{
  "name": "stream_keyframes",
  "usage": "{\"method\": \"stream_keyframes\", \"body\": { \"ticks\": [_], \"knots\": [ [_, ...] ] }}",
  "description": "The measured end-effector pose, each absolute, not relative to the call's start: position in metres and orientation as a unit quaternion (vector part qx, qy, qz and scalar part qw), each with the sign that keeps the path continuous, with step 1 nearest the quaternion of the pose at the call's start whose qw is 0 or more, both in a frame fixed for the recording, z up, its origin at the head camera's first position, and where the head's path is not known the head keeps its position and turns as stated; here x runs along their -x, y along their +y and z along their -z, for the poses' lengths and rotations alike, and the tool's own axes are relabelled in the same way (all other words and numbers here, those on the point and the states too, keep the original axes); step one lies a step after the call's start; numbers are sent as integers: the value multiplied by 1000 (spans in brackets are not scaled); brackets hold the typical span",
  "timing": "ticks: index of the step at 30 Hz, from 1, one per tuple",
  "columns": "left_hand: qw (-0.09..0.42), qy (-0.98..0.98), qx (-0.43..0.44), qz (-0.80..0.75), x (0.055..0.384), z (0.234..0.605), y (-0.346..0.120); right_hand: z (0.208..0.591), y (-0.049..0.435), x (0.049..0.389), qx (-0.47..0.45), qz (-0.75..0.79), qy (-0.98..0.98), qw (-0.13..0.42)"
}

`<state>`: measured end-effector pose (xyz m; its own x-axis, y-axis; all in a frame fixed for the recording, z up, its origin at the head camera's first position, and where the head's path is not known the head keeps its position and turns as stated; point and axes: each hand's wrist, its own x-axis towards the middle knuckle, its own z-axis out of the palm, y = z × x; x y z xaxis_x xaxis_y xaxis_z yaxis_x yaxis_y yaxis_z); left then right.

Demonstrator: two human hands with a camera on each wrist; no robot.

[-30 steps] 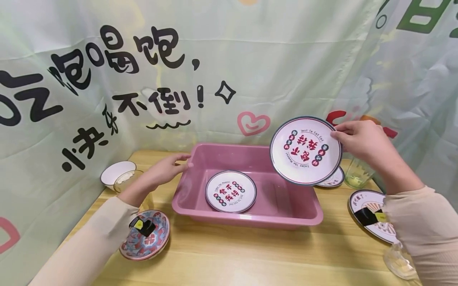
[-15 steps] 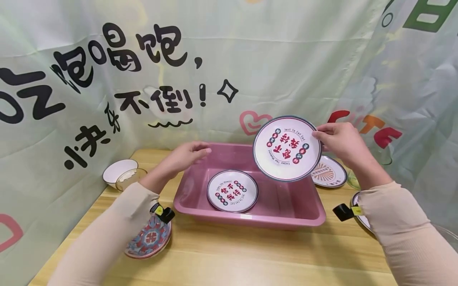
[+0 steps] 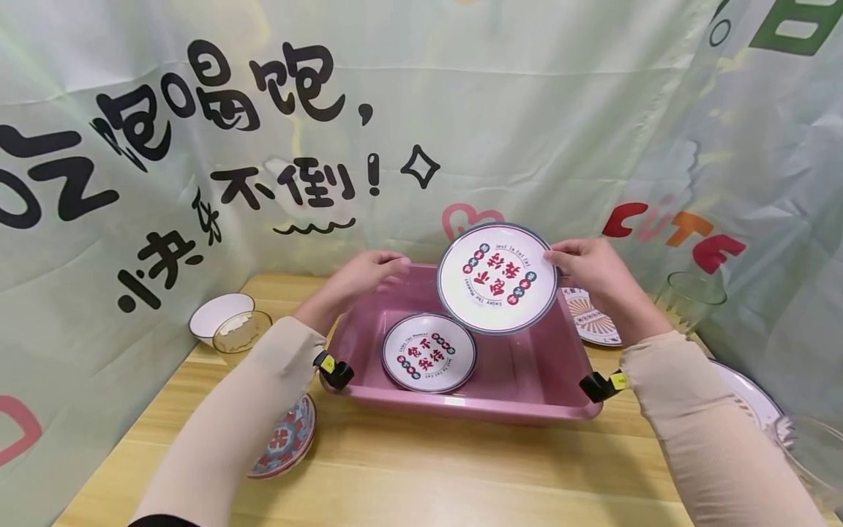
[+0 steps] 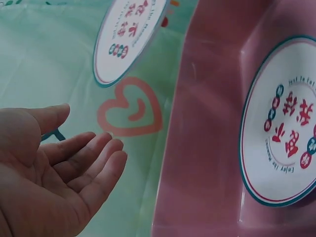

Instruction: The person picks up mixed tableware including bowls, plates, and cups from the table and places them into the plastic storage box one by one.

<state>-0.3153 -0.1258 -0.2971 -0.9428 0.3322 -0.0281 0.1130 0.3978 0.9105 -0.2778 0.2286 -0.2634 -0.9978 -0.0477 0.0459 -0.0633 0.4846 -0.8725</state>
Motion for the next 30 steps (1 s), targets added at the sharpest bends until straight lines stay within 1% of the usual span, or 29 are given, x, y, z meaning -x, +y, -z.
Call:
{"method": "stream_keyframes", "body": {
  "ticks": [4,10,16,24,30],
  "knots": [
    [88,849,-141,-501,326,301,-119,272,219,285,-26,-519,-854,-2],
    [85,853,-131,-498,337,305,-112,282,208,297,-13,-541,-841,-16],
    [77,849,-104,-512,346,312,-110,296,197,313,-7,-532,-846,-24],
    [67,832,-38,-549,355,329,-111,317,178,333,-5,-545,-836,-69],
    [31,881,-45,-470,358,341,-111,333,167,342,7,-570,-814,-107]
  ]
}}
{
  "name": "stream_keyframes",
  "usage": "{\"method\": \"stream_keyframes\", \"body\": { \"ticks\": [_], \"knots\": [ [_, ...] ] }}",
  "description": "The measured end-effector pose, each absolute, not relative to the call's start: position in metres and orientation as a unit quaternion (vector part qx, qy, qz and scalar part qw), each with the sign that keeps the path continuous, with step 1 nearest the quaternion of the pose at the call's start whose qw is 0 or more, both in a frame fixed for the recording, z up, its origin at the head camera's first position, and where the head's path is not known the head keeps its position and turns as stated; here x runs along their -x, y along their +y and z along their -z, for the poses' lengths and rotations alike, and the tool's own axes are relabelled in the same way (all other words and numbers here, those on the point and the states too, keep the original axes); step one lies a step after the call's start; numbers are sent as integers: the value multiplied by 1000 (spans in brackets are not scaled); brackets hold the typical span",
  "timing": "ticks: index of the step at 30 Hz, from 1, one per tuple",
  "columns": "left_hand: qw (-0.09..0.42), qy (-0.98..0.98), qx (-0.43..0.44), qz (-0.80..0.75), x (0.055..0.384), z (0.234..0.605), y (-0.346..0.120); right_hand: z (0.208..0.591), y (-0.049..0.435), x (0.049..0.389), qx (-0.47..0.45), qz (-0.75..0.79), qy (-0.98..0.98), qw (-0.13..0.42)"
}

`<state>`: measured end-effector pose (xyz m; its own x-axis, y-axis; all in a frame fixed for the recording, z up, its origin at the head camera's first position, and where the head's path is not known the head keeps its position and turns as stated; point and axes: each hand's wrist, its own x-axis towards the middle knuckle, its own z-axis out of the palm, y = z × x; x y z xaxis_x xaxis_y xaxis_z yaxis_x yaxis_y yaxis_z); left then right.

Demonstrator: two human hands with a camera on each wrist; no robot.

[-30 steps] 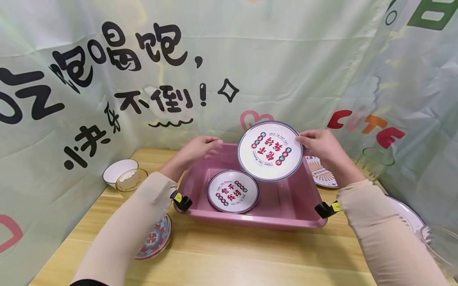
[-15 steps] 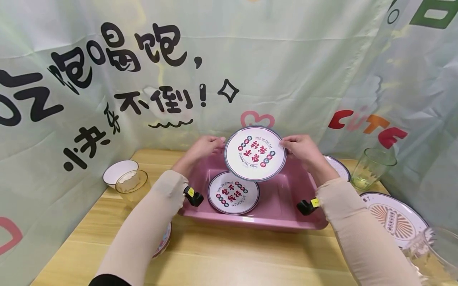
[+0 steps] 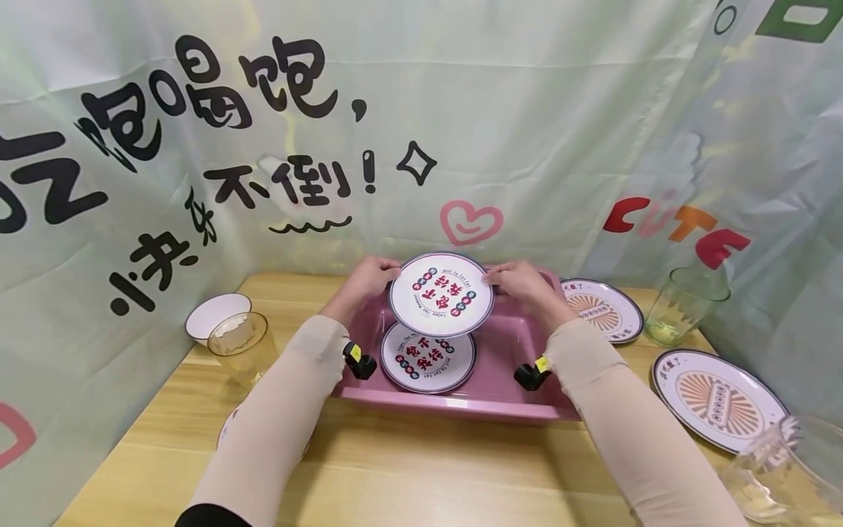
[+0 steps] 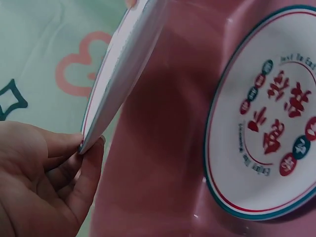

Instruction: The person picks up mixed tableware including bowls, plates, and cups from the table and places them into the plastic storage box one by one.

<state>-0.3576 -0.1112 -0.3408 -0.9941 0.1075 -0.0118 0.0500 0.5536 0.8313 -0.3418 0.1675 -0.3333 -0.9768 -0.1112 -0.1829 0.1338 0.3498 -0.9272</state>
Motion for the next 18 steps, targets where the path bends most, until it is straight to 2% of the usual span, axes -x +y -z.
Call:
{"method": "stream_keyframes", "body": {
  "ticks": [6,9,18],
  "knots": [
    [-17,935,-66,-349,360,352,-111,349,165,348,-18,596,788,154],
    [-40,947,-77,-309,360,354,-109,355,164,349,-10,586,795,155],
    [-22,969,-78,-232,356,359,-109,367,157,347,1,539,825,170]
  ]
}}
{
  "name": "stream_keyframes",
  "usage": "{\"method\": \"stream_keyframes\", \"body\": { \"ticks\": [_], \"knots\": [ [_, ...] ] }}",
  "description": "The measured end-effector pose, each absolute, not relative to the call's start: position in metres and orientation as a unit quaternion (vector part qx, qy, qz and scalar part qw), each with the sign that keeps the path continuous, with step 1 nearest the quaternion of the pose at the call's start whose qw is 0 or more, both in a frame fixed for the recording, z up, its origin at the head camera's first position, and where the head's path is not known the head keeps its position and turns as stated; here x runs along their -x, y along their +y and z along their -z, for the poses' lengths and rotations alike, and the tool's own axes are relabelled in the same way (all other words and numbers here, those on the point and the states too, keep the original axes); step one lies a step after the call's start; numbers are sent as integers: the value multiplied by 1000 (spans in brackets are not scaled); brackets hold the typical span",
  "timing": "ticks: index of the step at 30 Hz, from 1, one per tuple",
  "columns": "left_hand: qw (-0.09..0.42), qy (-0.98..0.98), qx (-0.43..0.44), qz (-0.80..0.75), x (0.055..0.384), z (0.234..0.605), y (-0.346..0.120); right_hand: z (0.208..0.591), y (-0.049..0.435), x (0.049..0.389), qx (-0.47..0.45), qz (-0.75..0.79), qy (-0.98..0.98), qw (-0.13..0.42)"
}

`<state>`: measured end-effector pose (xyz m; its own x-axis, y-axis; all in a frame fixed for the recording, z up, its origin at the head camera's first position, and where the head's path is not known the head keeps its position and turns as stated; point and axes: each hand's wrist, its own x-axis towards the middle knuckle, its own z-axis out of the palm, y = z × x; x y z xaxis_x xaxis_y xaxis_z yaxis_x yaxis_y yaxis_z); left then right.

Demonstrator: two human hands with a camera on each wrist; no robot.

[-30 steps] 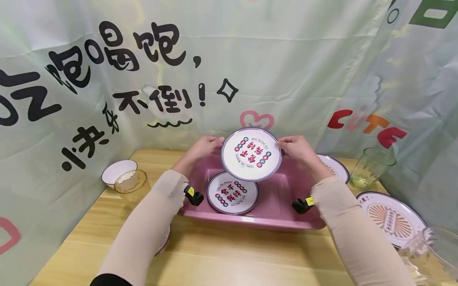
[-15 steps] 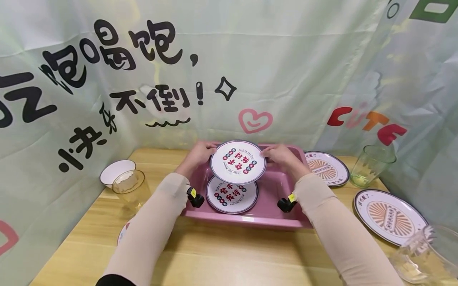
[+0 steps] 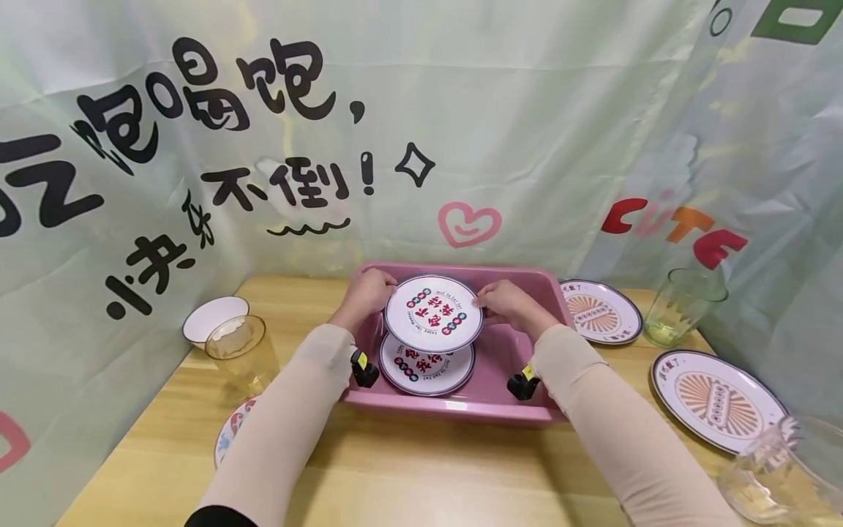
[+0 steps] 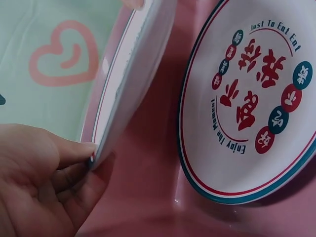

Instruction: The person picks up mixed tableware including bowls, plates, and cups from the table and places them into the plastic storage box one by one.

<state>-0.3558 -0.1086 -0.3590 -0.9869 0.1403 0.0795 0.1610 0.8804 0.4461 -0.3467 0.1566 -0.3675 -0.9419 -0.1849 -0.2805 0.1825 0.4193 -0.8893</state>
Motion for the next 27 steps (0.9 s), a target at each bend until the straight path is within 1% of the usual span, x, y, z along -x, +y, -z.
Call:
{"method": "stream_keyframes", "body": {
  "ticks": [6,9,16,20,27],
  "knots": [
    [-9,-972,65,224,355,358,-105,368,157,344,-1,507,841,186],
    [-16,-977,59,203,354,359,-105,369,156,343,1,494,847,196],
    [-54,-980,77,175,356,366,-106,374,153,341,-4,483,847,222],
    [-65,-982,86,155,357,369,-105,378,153,341,1,482,845,232],
    [-100,-980,71,157,358,370,-103,386,151,342,13,465,852,241]
  ]
}}
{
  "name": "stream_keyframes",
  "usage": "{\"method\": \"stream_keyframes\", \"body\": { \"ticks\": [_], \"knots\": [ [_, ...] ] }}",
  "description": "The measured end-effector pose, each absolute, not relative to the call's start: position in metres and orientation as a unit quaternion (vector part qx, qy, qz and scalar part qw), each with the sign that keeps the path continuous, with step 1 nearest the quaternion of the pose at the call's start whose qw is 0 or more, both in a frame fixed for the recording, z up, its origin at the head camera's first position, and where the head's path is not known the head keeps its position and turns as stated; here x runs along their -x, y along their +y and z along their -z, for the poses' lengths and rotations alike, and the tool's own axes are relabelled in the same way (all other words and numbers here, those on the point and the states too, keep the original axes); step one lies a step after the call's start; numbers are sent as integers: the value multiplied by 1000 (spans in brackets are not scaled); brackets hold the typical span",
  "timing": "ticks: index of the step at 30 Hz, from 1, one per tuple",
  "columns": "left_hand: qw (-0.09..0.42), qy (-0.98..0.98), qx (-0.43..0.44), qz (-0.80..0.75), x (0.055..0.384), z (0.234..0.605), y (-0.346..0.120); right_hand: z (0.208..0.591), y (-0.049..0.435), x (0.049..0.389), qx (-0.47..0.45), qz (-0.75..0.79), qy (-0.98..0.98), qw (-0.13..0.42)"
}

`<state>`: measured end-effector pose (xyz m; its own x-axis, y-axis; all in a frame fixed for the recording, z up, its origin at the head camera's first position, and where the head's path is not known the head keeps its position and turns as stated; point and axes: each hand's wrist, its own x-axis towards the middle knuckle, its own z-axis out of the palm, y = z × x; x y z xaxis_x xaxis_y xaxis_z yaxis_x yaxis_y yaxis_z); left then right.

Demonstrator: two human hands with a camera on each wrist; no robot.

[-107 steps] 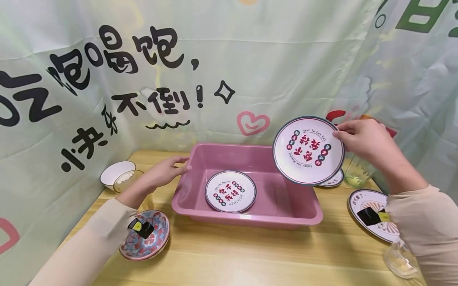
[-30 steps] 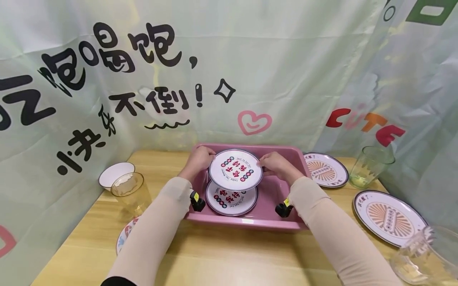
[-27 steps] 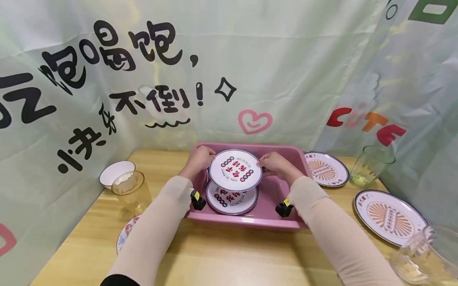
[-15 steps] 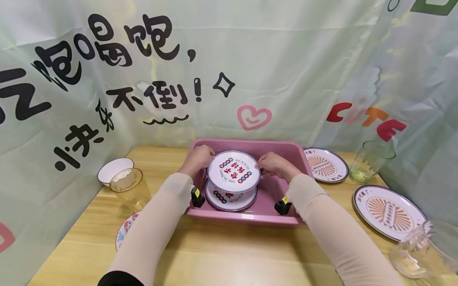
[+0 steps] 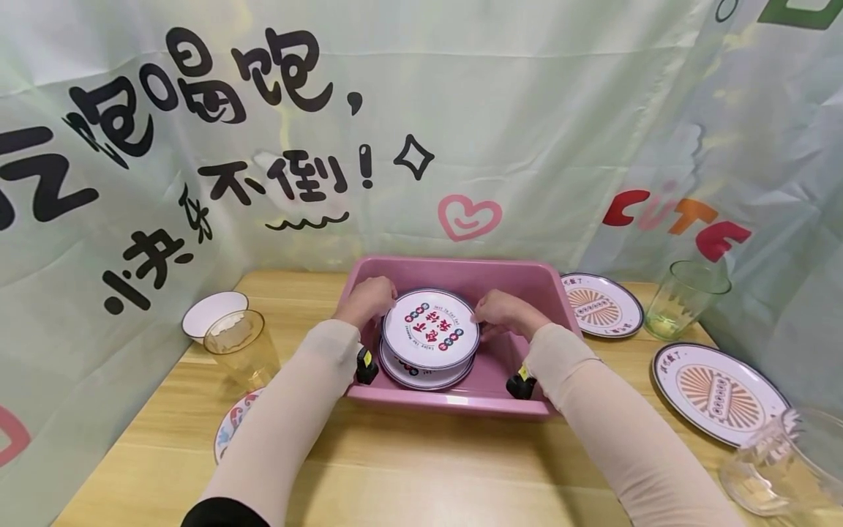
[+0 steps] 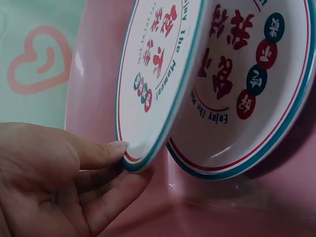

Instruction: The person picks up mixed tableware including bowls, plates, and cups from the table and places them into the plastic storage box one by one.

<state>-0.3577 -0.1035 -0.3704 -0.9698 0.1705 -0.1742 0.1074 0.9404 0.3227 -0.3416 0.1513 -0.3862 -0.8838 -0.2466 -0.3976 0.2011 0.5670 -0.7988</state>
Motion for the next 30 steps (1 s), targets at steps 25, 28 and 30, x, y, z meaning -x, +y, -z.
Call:
{"method": "stream_keyframes", "body": {
  "ticks": [25,28,30],
  "knots": [
    [140,985,-84,-46,357,378,-99,397,146,346,45,416,870,259],
    [141,985,-86,-40,358,380,-99,396,145,343,40,408,875,258],
    [142,985,-86,-38,359,381,-99,395,145,341,37,408,876,254]
  ]
}}
